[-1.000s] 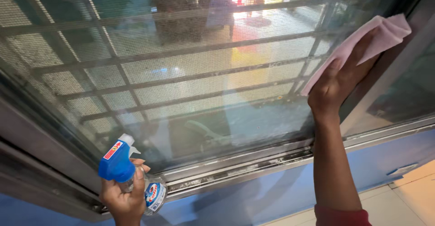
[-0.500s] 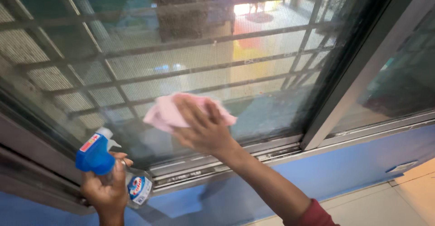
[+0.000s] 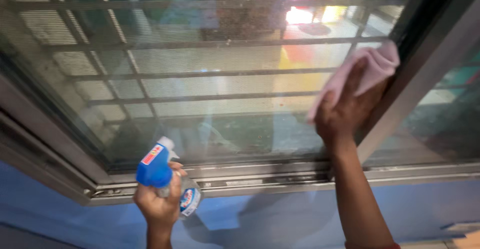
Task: The person sprays a cleaning solution onto a window and wipes the surface with a pink cloth. The person repeatedly sprays and wipes different sections of the window to remove dirt and streaks.
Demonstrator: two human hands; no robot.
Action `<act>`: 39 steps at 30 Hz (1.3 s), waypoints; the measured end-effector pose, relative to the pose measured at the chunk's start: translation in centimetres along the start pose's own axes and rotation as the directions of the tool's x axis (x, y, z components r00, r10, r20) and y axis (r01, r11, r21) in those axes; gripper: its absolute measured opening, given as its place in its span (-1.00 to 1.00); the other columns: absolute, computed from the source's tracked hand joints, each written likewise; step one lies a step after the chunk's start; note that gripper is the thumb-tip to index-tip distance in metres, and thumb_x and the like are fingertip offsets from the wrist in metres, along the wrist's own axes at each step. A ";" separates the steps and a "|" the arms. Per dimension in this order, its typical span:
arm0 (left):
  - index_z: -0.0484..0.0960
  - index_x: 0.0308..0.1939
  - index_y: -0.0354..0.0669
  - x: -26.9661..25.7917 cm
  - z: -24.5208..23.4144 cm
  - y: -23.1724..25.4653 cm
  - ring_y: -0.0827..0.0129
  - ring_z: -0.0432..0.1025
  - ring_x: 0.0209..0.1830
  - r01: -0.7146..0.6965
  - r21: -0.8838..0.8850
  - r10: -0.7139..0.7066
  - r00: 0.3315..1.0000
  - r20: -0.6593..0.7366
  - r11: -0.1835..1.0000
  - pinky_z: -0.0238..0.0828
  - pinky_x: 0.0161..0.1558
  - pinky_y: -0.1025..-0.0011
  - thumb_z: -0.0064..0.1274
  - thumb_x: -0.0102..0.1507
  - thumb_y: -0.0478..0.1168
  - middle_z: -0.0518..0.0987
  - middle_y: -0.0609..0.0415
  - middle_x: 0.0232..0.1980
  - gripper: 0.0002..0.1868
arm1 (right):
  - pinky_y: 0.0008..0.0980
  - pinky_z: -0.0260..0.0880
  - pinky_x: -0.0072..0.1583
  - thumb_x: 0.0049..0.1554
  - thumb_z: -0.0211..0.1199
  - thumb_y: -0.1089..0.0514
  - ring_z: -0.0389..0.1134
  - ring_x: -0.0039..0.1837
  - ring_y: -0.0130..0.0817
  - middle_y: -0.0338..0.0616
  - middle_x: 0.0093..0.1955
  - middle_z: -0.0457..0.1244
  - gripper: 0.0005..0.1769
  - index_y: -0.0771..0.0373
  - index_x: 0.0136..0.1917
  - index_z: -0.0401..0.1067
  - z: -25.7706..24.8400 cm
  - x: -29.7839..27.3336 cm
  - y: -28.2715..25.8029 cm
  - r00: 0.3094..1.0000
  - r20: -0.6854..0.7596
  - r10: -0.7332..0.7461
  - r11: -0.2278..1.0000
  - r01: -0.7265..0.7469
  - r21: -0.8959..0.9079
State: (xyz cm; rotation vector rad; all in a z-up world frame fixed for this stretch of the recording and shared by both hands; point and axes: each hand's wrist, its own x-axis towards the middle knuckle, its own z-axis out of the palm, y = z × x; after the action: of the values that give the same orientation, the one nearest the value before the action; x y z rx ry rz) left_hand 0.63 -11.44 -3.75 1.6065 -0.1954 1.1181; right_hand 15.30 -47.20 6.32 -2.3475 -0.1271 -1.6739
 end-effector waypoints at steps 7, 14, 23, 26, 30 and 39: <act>0.55 -0.02 -0.35 -1.2 -1.1 2.0 0.40 0.58 -0.22 0.022 0.036 -0.020 0.999 -0.049 0.999 0.55 -0.05 0.39 0.10 0.29 -0.32 0.67 0.01 -0.14 -0.79 | 0.32 -0.43 0.65 0.50 -0.33 -0.29 -0.39 0.72 0.42 0.46 0.71 -0.36 -0.24 0.20 0.74 -0.22 0.5 -1.0 -3.6 0.985 -0.029 0.170 0.977 -0.165 0.136; 0.57 0.01 -0.33 0.2 -5.9 2.5 0.44 0.60 -0.27 0.106 0.114 -0.095 0.991 -0.098 0.988 0.56 -0.15 0.43 0.17 0.23 -0.29 0.69 0.03 -0.20 -0.71 | 0.42 -0.37 0.61 0.41 -0.28 -0.29 -0.35 0.71 0.48 0.45 0.69 -0.32 -0.24 0.04 0.75 -0.06 2.6 -2.7 -16.4 0.997 -0.080 -0.001 0.990 0.012 0.143; 0.59 -0.02 -0.33 2.9 -13.7 1.5 0.40 0.60 -0.17 0.093 0.074 -0.087 0.992 -0.088 0.993 0.55 -0.05 0.39 0.14 0.26 -0.35 0.68 0.02 -0.10 -0.77 | 0.40 -0.31 0.56 0.39 -0.03 -0.19 -0.08 0.65 0.34 0.40 0.63 -0.12 -0.35 0.08 0.63 0.27 5.0 -5.3 -34.4 0.956 -0.080 -0.281 0.949 0.289 0.123; 0.58 -0.03 -0.33 3.2 -16.1 0.9 0.37 0.61 -0.18 0.122 0.079 -0.117 0.991 -0.071 0.989 0.53 -0.04 0.37 0.16 0.22 -0.36 0.67 0.02 -0.12 -0.75 | 0.32 -0.30 0.55 0.40 0.07 -0.17 -0.04 0.64 0.20 0.35 0.61 -0.03 -0.41 0.04 0.60 0.33 6.1 -7.5 -38.9 0.929 -0.080 -0.360 0.915 0.369 0.163; 0.60 -0.02 -0.33 3.4 -18.2 -0.1 0.35 0.60 -0.14 0.097 0.092 -0.096 0.995 -0.023 0.991 0.53 0.00 0.36 0.14 0.22 -0.39 0.65 0.01 -0.10 -0.76 | 0.26 -0.25 0.57 0.38 0.11 -0.17 0.00 0.64 0.03 0.22 0.59 0.07 -0.43 0.03 0.56 0.36 8.1 -10.9 -43.3 0.898 -0.092 -0.431 0.883 0.440 0.160; 0.55 0.02 -0.36 3.4 -19.3 -1.7 0.31 0.60 -0.14 0.088 -0.035 -0.087 0.995 0.046 0.995 0.52 0.03 0.32 0.14 0.21 -0.38 0.65 -0.01 -0.11 -0.70 | 0.31 -0.28 0.57 0.32 0.08 -0.23 0.05 0.61 0.07 0.14 0.59 0.02 -0.38 -0.04 0.57 0.22 10.5 -15.0 -33.6 0.863 -0.125 -0.490 0.861 0.501 0.087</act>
State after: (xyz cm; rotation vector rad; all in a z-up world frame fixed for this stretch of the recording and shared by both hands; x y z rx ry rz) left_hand -7.15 6.64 -3.57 1.5925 -0.1724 1.0069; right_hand 12.65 -11.00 -5.74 -2.2594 -0.8568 -1.9310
